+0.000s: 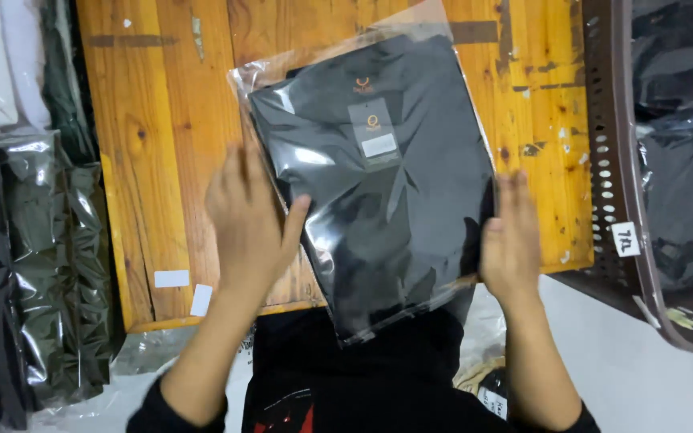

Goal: Packaging a folded black shirt into a clear plastic bag, sealing it, and preparing the next item.

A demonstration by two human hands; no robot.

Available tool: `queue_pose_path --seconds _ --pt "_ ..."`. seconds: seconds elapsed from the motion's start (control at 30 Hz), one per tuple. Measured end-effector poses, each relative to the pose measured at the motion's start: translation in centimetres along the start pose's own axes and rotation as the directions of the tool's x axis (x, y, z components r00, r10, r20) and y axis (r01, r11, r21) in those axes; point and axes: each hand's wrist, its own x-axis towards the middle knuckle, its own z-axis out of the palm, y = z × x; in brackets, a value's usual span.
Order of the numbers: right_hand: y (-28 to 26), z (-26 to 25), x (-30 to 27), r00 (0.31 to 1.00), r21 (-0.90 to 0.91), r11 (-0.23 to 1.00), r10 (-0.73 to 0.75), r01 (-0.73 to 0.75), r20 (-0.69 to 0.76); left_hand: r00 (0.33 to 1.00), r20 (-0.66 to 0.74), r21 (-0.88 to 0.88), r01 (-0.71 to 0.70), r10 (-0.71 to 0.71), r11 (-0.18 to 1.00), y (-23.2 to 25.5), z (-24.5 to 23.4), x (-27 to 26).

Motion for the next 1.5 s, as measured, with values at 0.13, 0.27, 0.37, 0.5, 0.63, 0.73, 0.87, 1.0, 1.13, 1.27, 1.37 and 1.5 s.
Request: queue_pose_path --seconds 0.13,0.27,0.37,0.5,0.63,0.73,0.87,1.0,1.13,1.27,1.37,1.5 --pt "0.3 -1.4 -2.2 0.979 0.083 0.990 0.126 -0.114 -0.162 0.872 0.303 -0.356 0.477 -0.384 0.803 1.7 -1.8 -4.4" --pt "1.7 -2.4 -3.0 0.887 0.174 0.871 0.438 -0.459 0.143 0.740 0.551 -0.228 0.578 -0.386 0.784 1.4 -2.5 -4.1" --pt "4.8 -0.1 -7.0 0.890 0.409 0.791 0.394 -0.456 0.229 0.750 0.578 -0.169 0.494 -0.321 0.853 1.7 -2.8 -4.0" --pt "2.8 0.9 -13.1 0.801 0.634 0.528 0.534 -0.565 0.269 0.744 0.588 -0.246 0.538 -0.317 0.807 2.0 -4.8 -7.5" --pt "3.4 4.1 -18.9 0.628 0.808 -0.123 0.566 -0.576 0.533 0.560 0.789 -0.420 0.791 -0.251 0.445 1.3 -4.2 -12.2" --pt "3.3 5.2 -19.7 0.665 0.784 -0.087 0.477 -0.614 0.574 0.376 0.912 -0.316 0.899 -0.163 0.304 1.1 -3.3 -13.2" --pt "1.8 2.6 -16.7 0.726 0.734 0.156 0.379 -0.661 0.573 0.443 0.896 -0.438 0.893 -0.030 0.106 1.6 -2.8 -13.5" --pt "0.1 0.0 -15.1 0.713 0.723 0.174 0.429 -0.668 0.555 0.551 0.835 -0.550 0.834 0.000 0.041 1.2 -2.5 -14.4" --pt "-0.5 -1.1 -15.2 0.658 0.702 0.030 0.380 -0.711 0.650 0.510 0.859 -0.512 0.854 -0.043 -0.093 1.5 -2.9 -14.8" --pt "1.0 -0.7 -13.6 0.728 0.738 0.144 0.370 -0.659 0.577 0.549 0.820 -0.539 0.836 -0.164 0.105 2.3 -3.3 -11.8" --pt "-2.7 -4.5 -6.1 0.733 0.488 0.563 0.614 -0.667 0.294 0.556 0.759 -0.460 0.826 -0.338 0.325 5.3 -7.7 -3.1" --pt "0.5 -1.9 -0.7 0.865 0.894 0.187 0.392 -0.407 0.313 0.778 0.586 -0.808 0.545 -0.224 -0.224 3.2 -1.7 -0.1"
